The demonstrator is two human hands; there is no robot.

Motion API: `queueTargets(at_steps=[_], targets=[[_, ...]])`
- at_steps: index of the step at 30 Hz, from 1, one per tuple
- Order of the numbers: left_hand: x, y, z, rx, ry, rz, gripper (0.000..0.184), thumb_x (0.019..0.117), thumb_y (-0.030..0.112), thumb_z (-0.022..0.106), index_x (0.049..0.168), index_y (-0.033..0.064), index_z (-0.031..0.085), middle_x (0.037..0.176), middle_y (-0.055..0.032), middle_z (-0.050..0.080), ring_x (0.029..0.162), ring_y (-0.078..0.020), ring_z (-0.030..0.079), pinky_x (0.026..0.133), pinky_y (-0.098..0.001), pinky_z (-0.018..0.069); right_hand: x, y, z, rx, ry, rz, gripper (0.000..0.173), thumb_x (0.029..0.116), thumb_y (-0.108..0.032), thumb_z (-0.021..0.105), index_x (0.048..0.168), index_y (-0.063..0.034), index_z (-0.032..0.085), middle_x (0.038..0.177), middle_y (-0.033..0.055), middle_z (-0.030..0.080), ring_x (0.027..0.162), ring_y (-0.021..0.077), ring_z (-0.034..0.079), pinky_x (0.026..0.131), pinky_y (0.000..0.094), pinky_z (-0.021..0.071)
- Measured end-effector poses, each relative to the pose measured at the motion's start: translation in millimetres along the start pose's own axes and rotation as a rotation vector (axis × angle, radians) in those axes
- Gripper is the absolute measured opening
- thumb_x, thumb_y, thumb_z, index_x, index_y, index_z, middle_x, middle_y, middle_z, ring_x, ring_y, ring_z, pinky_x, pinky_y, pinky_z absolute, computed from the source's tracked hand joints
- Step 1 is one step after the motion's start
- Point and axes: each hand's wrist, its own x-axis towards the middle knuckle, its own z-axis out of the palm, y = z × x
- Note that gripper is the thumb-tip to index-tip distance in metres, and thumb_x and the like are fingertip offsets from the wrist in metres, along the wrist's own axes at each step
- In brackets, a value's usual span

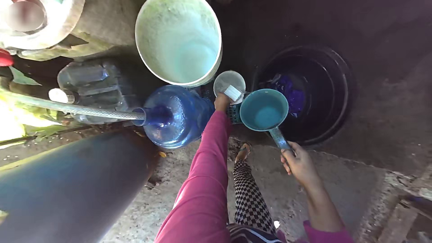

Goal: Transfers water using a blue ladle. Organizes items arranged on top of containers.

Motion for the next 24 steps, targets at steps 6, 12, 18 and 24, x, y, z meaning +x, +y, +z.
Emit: queueTargets(at_steps=[6, 12, 18, 24], targets=[[-9.4, -0.7, -6.6, 0.085, -0.017, 0.033, 0.048, 0.0974, 0.025, 0.065, 0.136, -0.0025, 0.055, 0.131, -0.0288, 0.062, 0.121, -0.0463, 0.062, 0.094, -0.0676, 0.0499, -6.4, 4.1, -3.4, -0.082, 0.015, -0.001, 0.039, 0.1045, -0.017, 0.051, 0.141, -0.0043, 0.053, 0.074, 0.0026, 0.060, 0.047, 0.0086, 0.053, 0.044, 0.0254, 0.0479], [-16.4, 4.0, -7.9, 0.121, 0.037, 0.075, 0.063, 0.0982, 0.023, 0.065, 0.152, 0.0028, 0.040, 0.130, -0.0300, 0.063, 0.120, -0.0486, 0.062, 0.095, -0.0674, 0.0505, -10.3, -1.7, -4.1, -0.142, -0.001, -0.034, 0.042, 0.1042, -0.019, 0.051, 0.144, -0.0040, 0.052, 0.077, 0.0038, 0.062, 0.049, 0.0103, 0.054, 0.046, 0.0286, 0.0494], [-9.7, 5.8, -1.9, 0.111, 0.028, 0.078, 0.069, 0.0970, 0.022, 0.066, 0.155, 0.0039, 0.034, 0.130, -0.0283, 0.063, 0.118, -0.0477, 0.063, 0.093, -0.0671, 0.0513, -4.2, -11.5, 1.9, -0.136, -0.014, -0.031, 0.040, 0.1052, -0.021, 0.051, 0.143, -0.0064, 0.053, 0.077, 0.0029, 0.061, 0.049, 0.0099, 0.055, 0.046, 0.0273, 0.0496], [-5.5, 5.6, -1.7, 0.138, 0.023, 0.062, 0.066, 0.0960, 0.020, 0.067, 0.153, 0.0047, 0.037, 0.129, -0.0277, 0.064, 0.119, -0.0467, 0.063, 0.094, -0.0658, 0.0517, -0.2, -19.1, 6.1, -0.141, -0.017, 0.001, 0.039, 0.1066, -0.019, 0.051, 0.144, -0.0069, 0.052, 0.079, 0.0035, 0.061, 0.050, 0.0100, 0.055, 0.047, 0.0268, 0.0504]])
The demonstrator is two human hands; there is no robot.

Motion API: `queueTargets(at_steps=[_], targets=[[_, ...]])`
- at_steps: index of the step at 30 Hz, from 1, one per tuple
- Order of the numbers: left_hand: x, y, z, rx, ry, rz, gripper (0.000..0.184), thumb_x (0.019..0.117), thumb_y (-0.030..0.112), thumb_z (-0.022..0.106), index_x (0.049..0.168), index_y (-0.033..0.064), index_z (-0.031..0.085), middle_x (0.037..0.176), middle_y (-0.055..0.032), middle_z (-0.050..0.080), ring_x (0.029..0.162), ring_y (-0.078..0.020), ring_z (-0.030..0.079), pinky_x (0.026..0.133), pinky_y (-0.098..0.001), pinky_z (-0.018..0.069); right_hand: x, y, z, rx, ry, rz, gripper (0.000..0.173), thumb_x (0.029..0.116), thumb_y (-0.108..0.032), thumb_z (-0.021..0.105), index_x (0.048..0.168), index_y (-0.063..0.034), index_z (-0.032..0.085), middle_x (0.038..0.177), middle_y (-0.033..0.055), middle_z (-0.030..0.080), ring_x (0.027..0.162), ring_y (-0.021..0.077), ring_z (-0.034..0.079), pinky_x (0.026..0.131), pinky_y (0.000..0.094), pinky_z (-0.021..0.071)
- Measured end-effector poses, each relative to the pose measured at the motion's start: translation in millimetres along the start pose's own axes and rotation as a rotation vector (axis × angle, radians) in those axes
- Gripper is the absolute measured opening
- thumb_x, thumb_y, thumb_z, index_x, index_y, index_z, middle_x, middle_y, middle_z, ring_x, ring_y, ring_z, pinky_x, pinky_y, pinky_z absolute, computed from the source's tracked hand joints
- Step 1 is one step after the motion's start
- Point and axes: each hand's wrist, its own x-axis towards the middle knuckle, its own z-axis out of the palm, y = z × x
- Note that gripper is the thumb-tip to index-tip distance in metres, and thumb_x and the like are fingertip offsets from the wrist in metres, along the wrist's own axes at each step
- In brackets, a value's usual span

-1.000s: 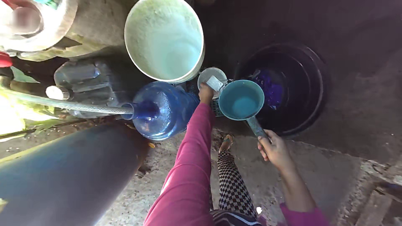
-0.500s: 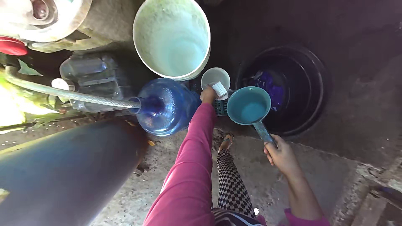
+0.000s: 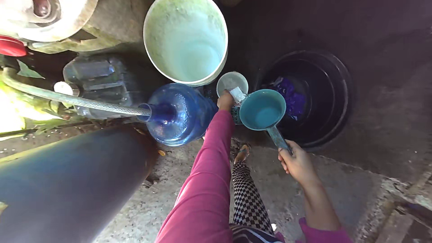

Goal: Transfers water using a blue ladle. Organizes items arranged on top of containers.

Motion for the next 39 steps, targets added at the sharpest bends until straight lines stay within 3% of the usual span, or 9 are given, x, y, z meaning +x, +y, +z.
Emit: queueTargets(at_steps=[3, 10, 16, 18, 21, 30, 34, 39], targets=[[-0.5, 0.7, -3.1, 0.002, -0.019, -0.001, 0.063, 0.0981, 0.019, 0.063, 0.153, 0.0024, 0.037, 0.132, -0.0283, 0.063, 0.121, -0.0469, 0.062, 0.095, -0.0663, 0.0508, 0.8, -1.9, -0.1, -0.026, 0.009, -0.008, 0.039, 0.1063, -0.020, 0.052, 0.143, -0.0075, 0.053, 0.078, 0.0037, 0.061, 0.050, 0.0104, 0.055, 0.047, 0.0275, 0.0504], [3.2, 2.0, -3.3, 0.015, -0.027, 0.008, 0.065, 0.0946, 0.023, 0.069, 0.149, 0.0007, 0.040, 0.130, -0.0274, 0.063, 0.120, -0.0456, 0.063, 0.094, -0.0656, 0.0517, 3.0, -7.7, -1.5, -0.158, 0.019, -0.029, 0.042, 0.1057, -0.025, 0.052, 0.144, -0.0091, 0.052, 0.084, 0.0069, 0.064, 0.056, 0.0159, 0.059, 0.054, 0.0356, 0.0535], [0.8, 0.2, 0.7, -0.035, -0.013, 0.020, 0.088, 0.0867, 0.019, 0.078, 0.158, 0.0058, 0.029, 0.129, -0.0287, 0.064, 0.118, -0.0488, 0.063, 0.093, -0.0678, 0.0510, 2.1, -19.1, 0.2, -0.251, 0.009, -0.033, 0.044, 0.1067, -0.027, 0.051, 0.147, -0.0092, 0.050, 0.089, 0.0113, 0.067, 0.065, 0.0225, 0.064, 0.063, 0.0437, 0.0559], [1.3, -1.8, 1.3, -0.062, -0.015, 0.039, 0.096, 0.0893, 0.018, 0.074, 0.165, 0.0163, 0.015, 0.129, -0.0274, 0.065, 0.118, -0.0483, 0.063, 0.094, -0.0671, 0.0508, 1.9, -22.8, 0.9, -0.281, 0.013, -0.039, 0.044, 0.1072, -0.027, 0.051, 0.147, -0.0092, 0.050, 0.090, 0.0122, 0.068, 0.066, 0.0235, 0.065, 0.065, 0.0447, 0.0560], [1.0, -4.3, 2.4, -0.086, -0.009, 0.054, 0.094, 0.0941, 0.017, 0.069, 0.165, 0.0223, 0.009, 0.126, -0.0275, 0.066, 0.116, -0.0480, 0.065, 0.094, -0.0659, 0.0510, 0.1, -26.4, 2.7, -0.304, 0.040, -0.059, 0.044, 0.1068, -0.027, 0.052, 0.146, -0.0075, 0.051, 0.091, 0.0140, 0.069, 0.069, 0.0254, 0.066, 0.067, 0.0459, 0.0561], [-4.8, -5.9, 0.0, -0.145, -0.029, 0.101, 0.073, 0.0973, 0.014, 0.065, 0.159, 0.0291, 0.029, 0.125, -0.0253, 0.068, 0.116, -0.0485, 0.065, 0.094, -0.0672, 0.0503, -4.8, -39.0, 0.2, -0.397, 0.116, -0.095, 0.045, 0.1067, -0.026, 0.054, 0.147, -0.0053, 0.050, 0.104, 0.0211, 0.072, 0.091, 0.0353, 0.071, 0.083, 0.0544, 0.0552], [-5.8, -2.1, 1.5, -0.156, -0.050, 0.118, 0.068, 0.1015, 0.014, 0.059, 0.160, 0.0300, 0.029, 0.127, -0.0263, 0.066, 0.118, -0.0494, 0.063, 0.095, -0.0680, 0.0493, -4.6, -44.4, 0.6, -0.451, 0.143, -0.109, 0.045, 0.1067, -0.026, 0.054, 0.147, -0.0064, 0.051, 0.105, 0.0218, 0.072, 0.096, 0.0378, 0.071, 0.085, 0.0557, 0.0543], [-7.4, 3.8, 5.4, -0.180, -0.040, 0.139, 0.068, 0.1000, 0.010, 0.060, 0.158, 0.0231, 0.028, 0.122, -0.0265, 0.068, 0.114, -0.0494, 0.066, 0.094, -0.0673, 0.0503, -0.7, -53.9, 3.7, -0.529, 0.141, -0.070, 0.046, 0.1073, -0.028, 0.053, 0.148, -0.0066, 0.048, 0.109, 0.0228, 0.072, 0.101, 0.0385, 0.071, 0.089, 0.0559, 0.0540]])
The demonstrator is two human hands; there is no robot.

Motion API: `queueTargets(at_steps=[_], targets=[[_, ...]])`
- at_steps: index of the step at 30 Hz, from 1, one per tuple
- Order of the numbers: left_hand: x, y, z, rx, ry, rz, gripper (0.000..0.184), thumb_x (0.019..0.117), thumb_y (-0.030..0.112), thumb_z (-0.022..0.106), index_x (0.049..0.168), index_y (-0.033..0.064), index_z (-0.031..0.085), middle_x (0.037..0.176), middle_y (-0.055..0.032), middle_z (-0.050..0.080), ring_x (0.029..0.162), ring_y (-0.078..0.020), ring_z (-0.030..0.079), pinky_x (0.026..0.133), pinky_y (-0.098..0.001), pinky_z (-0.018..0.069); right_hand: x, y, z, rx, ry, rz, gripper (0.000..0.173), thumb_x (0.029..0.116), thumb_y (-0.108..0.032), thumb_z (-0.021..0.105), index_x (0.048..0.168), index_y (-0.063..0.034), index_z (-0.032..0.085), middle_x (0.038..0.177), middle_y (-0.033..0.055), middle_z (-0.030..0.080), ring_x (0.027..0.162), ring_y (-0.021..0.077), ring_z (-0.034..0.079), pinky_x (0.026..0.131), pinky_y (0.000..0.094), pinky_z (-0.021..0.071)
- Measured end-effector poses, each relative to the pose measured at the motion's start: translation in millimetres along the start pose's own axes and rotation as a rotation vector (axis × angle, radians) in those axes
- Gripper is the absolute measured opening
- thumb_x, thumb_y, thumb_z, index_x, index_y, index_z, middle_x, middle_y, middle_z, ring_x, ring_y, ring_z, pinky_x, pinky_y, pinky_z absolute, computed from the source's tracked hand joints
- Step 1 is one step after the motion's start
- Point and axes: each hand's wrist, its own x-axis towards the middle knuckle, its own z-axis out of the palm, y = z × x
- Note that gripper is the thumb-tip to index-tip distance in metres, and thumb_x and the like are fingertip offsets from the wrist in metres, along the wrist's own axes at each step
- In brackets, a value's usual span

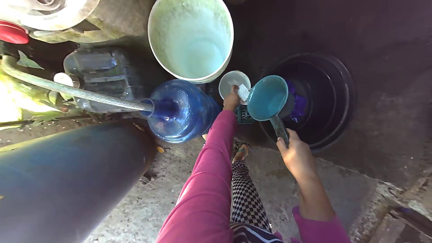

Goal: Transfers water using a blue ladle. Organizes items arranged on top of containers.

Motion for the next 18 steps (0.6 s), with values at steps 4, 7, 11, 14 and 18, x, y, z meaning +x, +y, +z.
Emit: queueTargets(at_steps=[4, 7, 11, 14, 18], targets=[[4.2, 2.9, 1.5, 0.014, -0.023, -0.013, 0.068, 0.0993, 0.013, 0.063, 0.158, 0.0233, 0.030, 0.124, -0.0250, 0.068, 0.115, -0.0472, 0.066, 0.095, -0.0656, 0.0505, 3.7, -9.7, -0.4, -0.042, -0.016, 0.034, 0.049, 0.1082, -0.027, 0.051, 0.151, -0.0057, 0.045, 0.115, 0.0243, 0.071, 0.107, 0.0409, 0.069, 0.093, 0.0573, 0.0516], [4.6, 2.8, 0.2, -0.002, -0.033, -0.006, 0.066, 0.1002, 0.013, 0.061, 0.158, 0.0200, 0.031, 0.127, -0.0270, 0.066, 0.117, -0.0491, 0.064, 0.095, -0.0675, 0.0497, 8.1, -13.8, 2.2, -0.058, -0.007, 0.033, 0.049, 0.1083, -0.028, 0.051, 0.152, -0.0055, 0.044, 0.116, 0.0247, 0.070, 0.108, 0.0420, 0.069, 0.094, 0.0579, 0.0519], [9.0, 0.5, -0.4, -0.030, -0.050, -0.009, 0.065, 0.1004, 0.012, 0.062, 0.158, 0.0183, 0.032, 0.132, -0.0282, 0.063, 0.121, -0.0498, 0.062, 0.098, -0.0672, 0.0483, 13.2, -18.9, 5.9, -0.081, -0.006, 0.026, 0.049, 0.1089, -0.027, 0.050, 0.152, -0.0056, 0.043, 0.120, 0.0246, 0.069, 0.109, 0.0418, 0.069, 0.094, 0.0570, 0.0522], [15.8, -2.9, 2.0, -0.091, -0.050, -0.002, 0.066, 0.0980, 0.010, 0.065, 0.157, 0.0156, 0.035, 0.133, -0.0281, 0.062, 0.122, -0.0492, 0.061, 0.100, -0.0669, 0.0479, 15.6, -20.0, 10.1, -0.059, 0.019, -0.008, 0.048, 0.1085, -0.023, 0.052, 0.152, -0.0037, 0.042, 0.122, 0.0256, 0.068, 0.110, 0.0420, 0.069, 0.095, 0.0566, 0.0523], [23.7, -6.9, 4.6, -0.141, -0.034, -0.005, 0.071, 0.0936, 0.009, 0.070, 0.156, 0.0152, 0.037, 0.131, -0.0267, 0.064, 0.120, -0.0481, 0.063, 0.099, -0.0664, 0.0485, 20.4, -22.0, 15.4, -0.051, 0.030, -0.051, 0.048, 0.1083, -0.021, 0.053, 0.151, -0.0019, 0.042, 0.124, 0.0262, 0.067, 0.110, 0.0425, 0.068, 0.096, 0.0558, 0.0527]])
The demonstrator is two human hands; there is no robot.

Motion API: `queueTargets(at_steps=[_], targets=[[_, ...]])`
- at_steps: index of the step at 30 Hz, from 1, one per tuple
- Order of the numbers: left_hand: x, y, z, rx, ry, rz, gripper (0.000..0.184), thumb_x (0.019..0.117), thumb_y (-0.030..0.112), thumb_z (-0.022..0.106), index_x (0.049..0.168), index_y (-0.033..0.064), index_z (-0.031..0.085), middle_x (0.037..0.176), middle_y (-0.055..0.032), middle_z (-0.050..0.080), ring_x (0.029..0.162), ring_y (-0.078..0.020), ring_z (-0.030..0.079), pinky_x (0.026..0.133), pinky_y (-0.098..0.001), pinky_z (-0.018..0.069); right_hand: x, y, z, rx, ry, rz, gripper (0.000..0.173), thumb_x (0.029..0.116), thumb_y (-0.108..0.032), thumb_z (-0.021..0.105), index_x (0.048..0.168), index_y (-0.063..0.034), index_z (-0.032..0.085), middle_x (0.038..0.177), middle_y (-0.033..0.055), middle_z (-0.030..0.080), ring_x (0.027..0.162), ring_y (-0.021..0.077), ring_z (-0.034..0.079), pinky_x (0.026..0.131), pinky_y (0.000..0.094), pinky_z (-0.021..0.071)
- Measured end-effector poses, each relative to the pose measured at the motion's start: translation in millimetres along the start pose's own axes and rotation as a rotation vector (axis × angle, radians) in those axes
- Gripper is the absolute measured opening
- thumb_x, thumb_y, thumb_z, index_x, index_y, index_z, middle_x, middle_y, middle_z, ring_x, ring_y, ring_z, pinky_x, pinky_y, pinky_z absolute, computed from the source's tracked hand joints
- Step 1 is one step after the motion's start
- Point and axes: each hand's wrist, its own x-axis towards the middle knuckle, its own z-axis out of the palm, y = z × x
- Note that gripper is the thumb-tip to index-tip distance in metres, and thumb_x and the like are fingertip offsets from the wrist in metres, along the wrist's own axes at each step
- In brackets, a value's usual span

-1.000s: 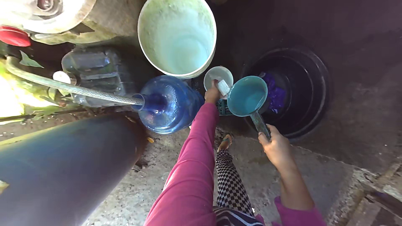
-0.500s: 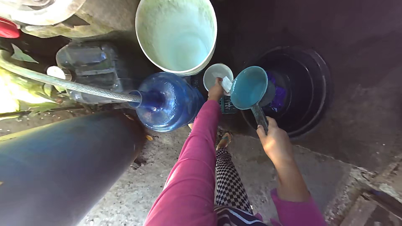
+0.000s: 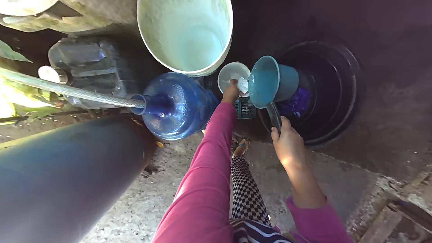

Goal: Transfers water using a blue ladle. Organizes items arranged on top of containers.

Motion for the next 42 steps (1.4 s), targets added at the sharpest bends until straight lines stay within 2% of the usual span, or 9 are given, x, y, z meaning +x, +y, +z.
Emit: queueTargets(at_steps=[12, 15, 19, 25, 28, 30, 31, 35, 42], targets=[[21.3, -12.9, 5.2, -0.199, -0.058, -0.020, 0.071, 0.0952, 0.006, 0.067, 0.157, 0.0095, 0.032, 0.128, -0.0238, 0.064, 0.098, -0.0341, 0.067, 0.083, -0.0500, 0.0547, 10.0, -5.3, 27.7, 0.040, 0.054, -0.058, 0.050, 0.1054, -0.012, 0.057, 0.152, -0.0023, 0.042, 0.131, 0.0274, 0.060, 0.112, 0.0427, 0.067, 0.094, 0.0541, 0.0552], [18.5, -10.0, 2.6, -0.290, -0.115, -0.038, 0.072, 0.0959, 0.006, 0.067, 0.158, 0.0071, 0.029, 0.112, -0.0182, 0.063, 0.073, -0.0181, 0.053, 0.065, -0.0339, 0.0477, 13.6, -4.3, 33.5, 0.070, 0.089, -0.074, 0.049, 0.1028, -0.008, 0.061, 0.150, -0.0039, 0.045, 0.129, 0.0290, 0.060, 0.111, 0.0448, 0.066, 0.092, 0.0555, 0.0556], [13.6, -6.6, -3.9, -0.423, -0.203, -0.060, 0.050, 0.1036, 0.004, 0.047, 0.152, 0.0051, 0.033, 0.079, -0.0048, 0.050, 0.053, -0.0078, 0.039, 0.048, -0.0227, 0.0354, 18.0, -1.2, 34.6, 0.107, 0.136, -0.107, 0.047, 0.1018, -0.006, 0.061, 0.147, -0.0039, 0.049, 0.126, 0.0284, 0.060, 0.110, 0.0453, 0.066, 0.091, 0.0561, 0.0560], [21.3, -12.8, -6.4, -0.593, -0.230, -0.130, 0.053, 0.1085, 0.011, 0.044, 0.158, 0.0107, 0.027, 0.075, -0.0032, 0.050, 0.048, -0.0055, 0.037, 0.043, -0.0193, 0.0322, 19.9, 10.1, 31.3, 0.143, 0.193, -0.113, 0.046, 0.1011, -0.008, 0.064, 0.146, -0.0050, 0.051, 0.126, 0.0269, 0.060, 0.107, 0.0446, 0.067, 0.089, 0.0563, 0.0565], [24.4, -19.3, -3.9, -0.413, -0.098, -0.036, 0.060, 0.1030, 0.006, 0.052, 0.158, 0.0100, 0.029, 0.093, -0.0081, 0.059, 0.061, -0.0101, 0.047, 0.054, -0.0256, 0.0412, 21.0, 26.2, 36.0, 0.180, 0.243, -0.131, 0.045, 0.1010, -0.009, 0.064, 0.144, -0.0032, 0.051, 0.128, 0.0277, 0.060, 0.108, 0.0440, 0.067, 0.091, 0.0567, 0.0563], [22.9, -27.3, -4.2, -0.183, -0.023, 0.098, 0.058, 0.1022, 0.007, 0.052, 0.158, 0.0108, 0.034, 0.127, -0.0207, 0.065, 0.104, -0.0313, 0.066, 0.087, -0.0496, 0.0554, 20.7, 40.3, 40.5, 0.207, 0.260, -0.125, 0.046, 0.1015, -0.010, 0.064, 0.144, -0.0021, 0.050, 0.130, 0.0285, 0.060, 0.111, 0.0444, 0.066, 0.094, 0.0574, 0.0547], [17.5, -31.9, -2.9, -0.073, 0.008, 0.166, 0.054, 0.1055, 0.011, 0.049, 0.157, 0.0127, 0.036, 0.131, -0.0258, 0.064, 0.115, -0.0417, 0.066, 0.097, -0.0604, 0.0524, 19.9, 48.1, 43.1, 0.219, 0.263, -0.114, 0.046, 0.1019, -0.011, 0.063, 0.145, -0.0014, 0.049, 0.131, 0.0285, 0.059, 0.112, 0.0440, 0.065, 0.096, 0.0570, 0.0538], [-22.1, -47.2, 11.7, 0.244, -0.021, 0.286, 0.052, 0.1065, 0.011, 0.048, 0.157, 0.0173, 0.038, 0.116, -0.0293, 0.069, 0.108, -0.0508, 0.067, 0.094, -0.0668, 0.0506, 14.4, 77.7, 53.2, 0.292, 0.283, -0.060, 0.049, 0.1023, -0.014, 0.063, 0.146, 0.0017, 0.046, 0.135, 0.0301, 0.058, 0.116, 0.0427, 0.064, 0.100, 0.0545, 0.0523], [-2.2, -98.7, 75.3, 0.440, -0.096, 0.080, 0.062, 0.1010, 0.002, 0.053, 0.158, 0.0183, 0.037, 0.130, -0.0334, 0.059, 0.115, -0.0536, 0.062, 0.090, -0.0676, 0.0522, -10.9, 112.0, 78.8, 0.444, 0.334, -0.039, 0.055, 0.1010, -0.018, 0.063, 0.145, 0.0097, 0.043, 0.129, 0.0312, 0.061, 0.110, 0.0333, 0.067, 0.096, 0.0438, 0.0548]])
